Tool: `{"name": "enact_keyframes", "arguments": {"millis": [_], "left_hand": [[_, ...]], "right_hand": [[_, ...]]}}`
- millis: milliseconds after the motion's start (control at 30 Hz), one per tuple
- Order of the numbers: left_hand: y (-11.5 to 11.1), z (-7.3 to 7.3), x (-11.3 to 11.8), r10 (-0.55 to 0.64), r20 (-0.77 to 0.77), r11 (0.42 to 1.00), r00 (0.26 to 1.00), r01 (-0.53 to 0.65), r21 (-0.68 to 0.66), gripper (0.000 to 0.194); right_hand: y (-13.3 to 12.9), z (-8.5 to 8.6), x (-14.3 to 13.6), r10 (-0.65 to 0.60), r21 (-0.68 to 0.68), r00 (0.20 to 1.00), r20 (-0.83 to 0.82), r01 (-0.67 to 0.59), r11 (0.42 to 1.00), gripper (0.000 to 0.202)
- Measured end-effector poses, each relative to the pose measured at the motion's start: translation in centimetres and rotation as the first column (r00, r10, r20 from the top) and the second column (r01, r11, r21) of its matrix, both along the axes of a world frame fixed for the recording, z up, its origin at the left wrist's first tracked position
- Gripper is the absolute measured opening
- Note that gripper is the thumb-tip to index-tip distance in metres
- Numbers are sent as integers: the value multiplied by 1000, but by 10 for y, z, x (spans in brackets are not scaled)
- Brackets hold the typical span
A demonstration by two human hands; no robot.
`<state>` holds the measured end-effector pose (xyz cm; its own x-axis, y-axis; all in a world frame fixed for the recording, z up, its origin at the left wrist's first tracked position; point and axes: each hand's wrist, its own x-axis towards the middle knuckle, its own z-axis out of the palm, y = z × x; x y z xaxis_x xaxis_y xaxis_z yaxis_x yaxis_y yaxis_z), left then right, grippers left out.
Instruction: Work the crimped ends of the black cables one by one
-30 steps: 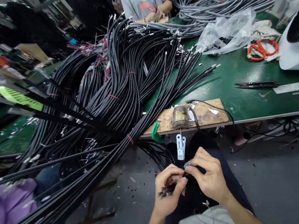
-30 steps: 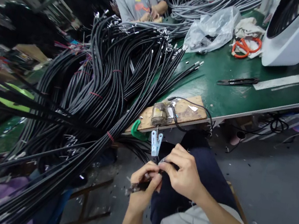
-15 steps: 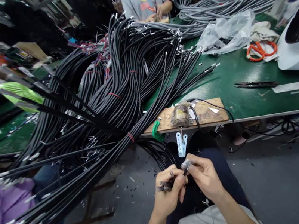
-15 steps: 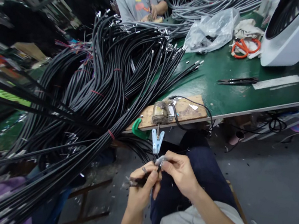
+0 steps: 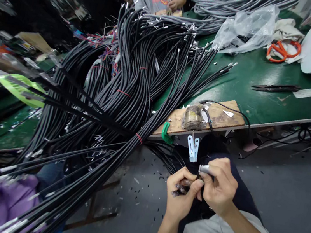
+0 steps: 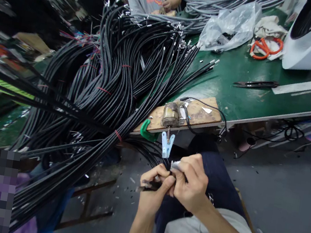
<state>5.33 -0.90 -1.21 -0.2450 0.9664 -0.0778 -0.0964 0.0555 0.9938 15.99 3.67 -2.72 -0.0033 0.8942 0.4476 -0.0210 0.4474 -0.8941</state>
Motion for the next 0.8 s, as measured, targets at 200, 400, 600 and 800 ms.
{"name": "enact_keyframes", "arguments": {"millis": [200,400,600,800], "left_hand": [[4,0,-21,-145,65,989,987,143,32,23],[8,0,-20,-59,16,997,998,59,49,23],[5,4,-20,-71,-3,997,997,71,-15,28],[-1,3,-24,-124,73,986,990,131,-104,33]], "right_hand": [[25,8,11,533,-278,830,-165,-557,782,27],[48,21,25,706,-527,689,-161,-665,529,32],[37,24,35,534,-306,841,-86,-532,789,14],[20,9,21,458,-334,879,-136,-475,814,19]]}}
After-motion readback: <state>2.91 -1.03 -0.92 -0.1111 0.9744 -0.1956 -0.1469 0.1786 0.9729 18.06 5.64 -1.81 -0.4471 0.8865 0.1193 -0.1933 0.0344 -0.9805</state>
